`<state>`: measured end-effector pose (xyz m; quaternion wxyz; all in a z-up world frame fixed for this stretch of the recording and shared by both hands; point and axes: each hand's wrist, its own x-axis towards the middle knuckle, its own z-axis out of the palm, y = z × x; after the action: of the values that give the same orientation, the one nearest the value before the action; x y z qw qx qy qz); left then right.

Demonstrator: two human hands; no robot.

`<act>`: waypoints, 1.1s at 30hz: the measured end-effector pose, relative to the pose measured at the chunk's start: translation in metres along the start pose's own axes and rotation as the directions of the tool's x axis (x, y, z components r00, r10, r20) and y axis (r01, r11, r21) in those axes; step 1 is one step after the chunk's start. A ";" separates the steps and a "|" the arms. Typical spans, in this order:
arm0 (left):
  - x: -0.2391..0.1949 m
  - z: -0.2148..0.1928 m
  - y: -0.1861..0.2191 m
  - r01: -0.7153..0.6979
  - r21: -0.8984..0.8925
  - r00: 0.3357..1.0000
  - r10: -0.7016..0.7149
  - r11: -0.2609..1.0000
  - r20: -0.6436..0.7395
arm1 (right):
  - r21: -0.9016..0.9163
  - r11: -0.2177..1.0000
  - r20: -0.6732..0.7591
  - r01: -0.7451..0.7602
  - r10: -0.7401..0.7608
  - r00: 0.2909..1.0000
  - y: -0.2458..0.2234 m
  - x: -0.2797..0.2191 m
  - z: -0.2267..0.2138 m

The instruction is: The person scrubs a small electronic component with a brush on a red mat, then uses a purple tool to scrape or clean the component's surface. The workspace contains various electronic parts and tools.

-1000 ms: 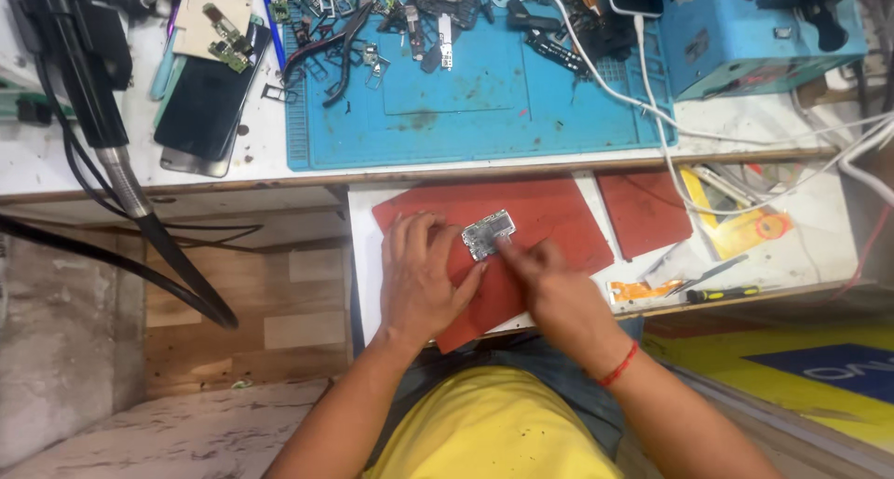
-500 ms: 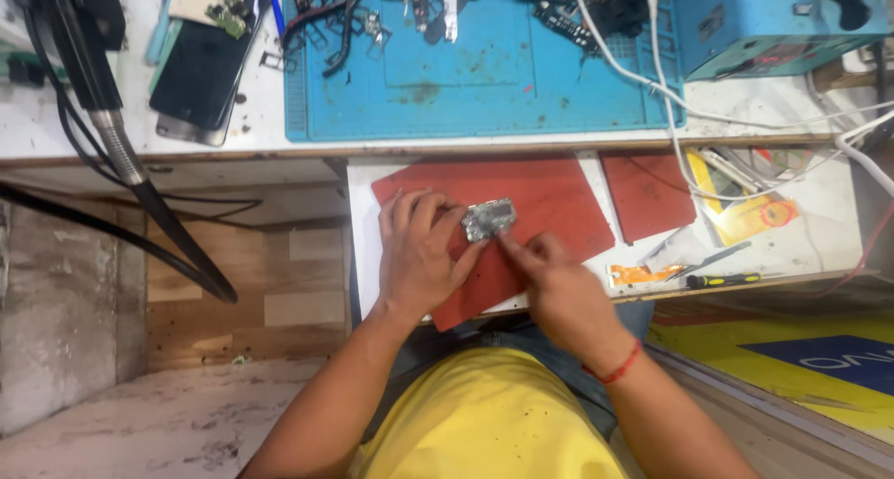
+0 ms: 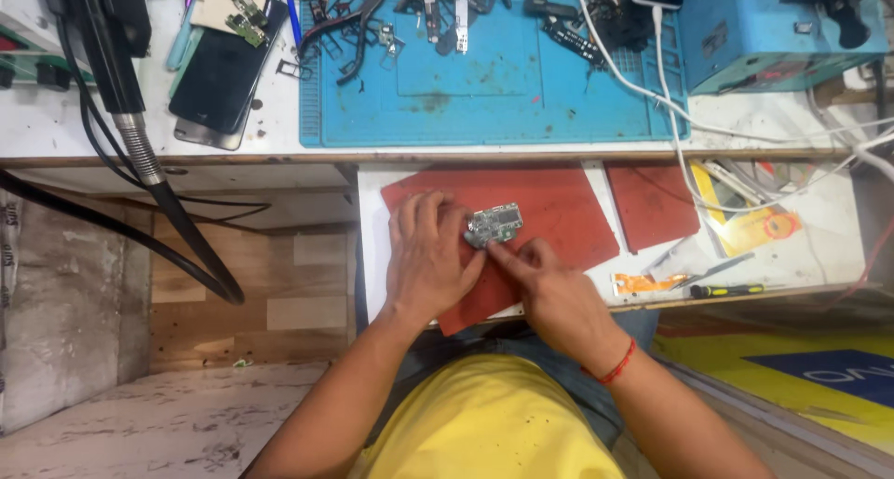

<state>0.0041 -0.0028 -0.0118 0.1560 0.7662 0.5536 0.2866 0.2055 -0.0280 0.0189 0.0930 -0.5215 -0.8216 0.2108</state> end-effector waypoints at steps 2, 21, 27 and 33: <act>-0.001 0.003 0.001 0.037 -0.005 0.999 -0.037 0.999 0.034 | -0.027 0.986 -0.078 -0.163 0.161 0.984 0.003 -0.002 0.002; 0.002 -0.001 0.002 0.123 -0.049 0.990 -0.119 0.991 0.081 | 0.110 0.988 0.043 -0.106 0.102 0.994 0.004 -0.007 0.008; -0.002 0.003 0.005 0.132 -0.015 0.988 -0.131 0.991 0.081 | 0.108 0.963 -0.051 -0.248 0.254 0.966 0.008 -0.017 0.007; -0.002 0.006 0.006 0.166 -0.045 0.984 -0.162 0.985 0.074 | 0.046 0.969 -0.150 -0.241 0.245 0.958 -0.001 -0.014 0.003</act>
<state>0.0118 -0.0064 -0.0136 0.2181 0.7233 0.6014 0.2599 0.2095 -0.0421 0.0173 0.1370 -0.6320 -0.7385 0.1909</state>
